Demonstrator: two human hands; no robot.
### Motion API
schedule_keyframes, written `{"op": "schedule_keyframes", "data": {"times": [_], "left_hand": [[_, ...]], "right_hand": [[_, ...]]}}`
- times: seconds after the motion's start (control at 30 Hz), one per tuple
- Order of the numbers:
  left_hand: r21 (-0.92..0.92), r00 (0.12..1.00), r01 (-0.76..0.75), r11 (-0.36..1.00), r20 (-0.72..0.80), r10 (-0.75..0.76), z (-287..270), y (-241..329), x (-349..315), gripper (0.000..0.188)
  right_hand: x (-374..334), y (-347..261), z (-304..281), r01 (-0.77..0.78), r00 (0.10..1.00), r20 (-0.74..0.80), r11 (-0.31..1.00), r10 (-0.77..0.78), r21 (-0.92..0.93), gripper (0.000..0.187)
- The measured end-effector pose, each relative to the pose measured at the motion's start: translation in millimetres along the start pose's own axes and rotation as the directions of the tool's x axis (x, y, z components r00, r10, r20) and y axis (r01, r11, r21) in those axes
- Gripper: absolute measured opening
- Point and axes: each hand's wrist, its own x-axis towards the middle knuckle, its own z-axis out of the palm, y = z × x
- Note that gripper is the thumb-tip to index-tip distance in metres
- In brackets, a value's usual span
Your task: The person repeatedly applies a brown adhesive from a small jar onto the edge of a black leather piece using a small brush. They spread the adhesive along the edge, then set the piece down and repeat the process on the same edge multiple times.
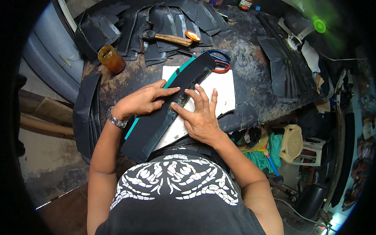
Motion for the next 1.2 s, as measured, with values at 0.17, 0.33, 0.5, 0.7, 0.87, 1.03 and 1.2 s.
{"op": "schedule_keyframes", "data": {"times": [0.17, 0.33, 0.5, 0.7, 0.87, 1.03, 1.2], "left_hand": [[0.009, 1.000, 0.012, 1.000, -0.006, -0.012, 0, 5, -2, 0.064], [-0.013, 0.997, -0.050, 0.999, -0.066, 0.049, 5, 1, -6, 0.065], [-0.022, 0.995, -0.056, 0.998, -0.088, 0.053, 8, -1, -7, 0.065], [-0.109, 0.987, -0.112, 0.988, -0.124, 0.098, 13, -6, -7, 0.066], [-0.066, 0.922, -0.310, 0.948, -0.262, 0.284, 16, -25, 22, 0.063], [-0.067, 0.687, -0.550, 0.833, -0.603, 0.405, 34, -39, 91, 0.039], [0.121, 0.832, -0.363, 0.924, -0.405, 0.380, 39, -56, 80, 0.036]], "right_hand": [[-2, 8, -6, -0.008, 1.000, 0.011, 0.980, 0.006, 0.201, 0.043], [-5, -8, -3, -0.160, 0.987, -0.025, 0.987, 0.159, -0.018, 0.052], [-16, -26, -7, 0.052, 0.990, 0.126, 0.994, -0.064, 0.095, 0.054], [-8, -10, -6, -0.082, 0.994, -0.071, 0.997, 0.081, 0.000, 0.046], [29, -21, -39, 0.065, 0.989, -0.144, 0.958, -0.025, 0.278, 0.023], [140, -32, -49, 0.211, 0.948, -0.273, 0.967, -0.166, 0.146, 0.040], [268, -72, -17, 0.249, 0.968, -0.029, 0.966, -0.248, 0.065, 0.074]]}}
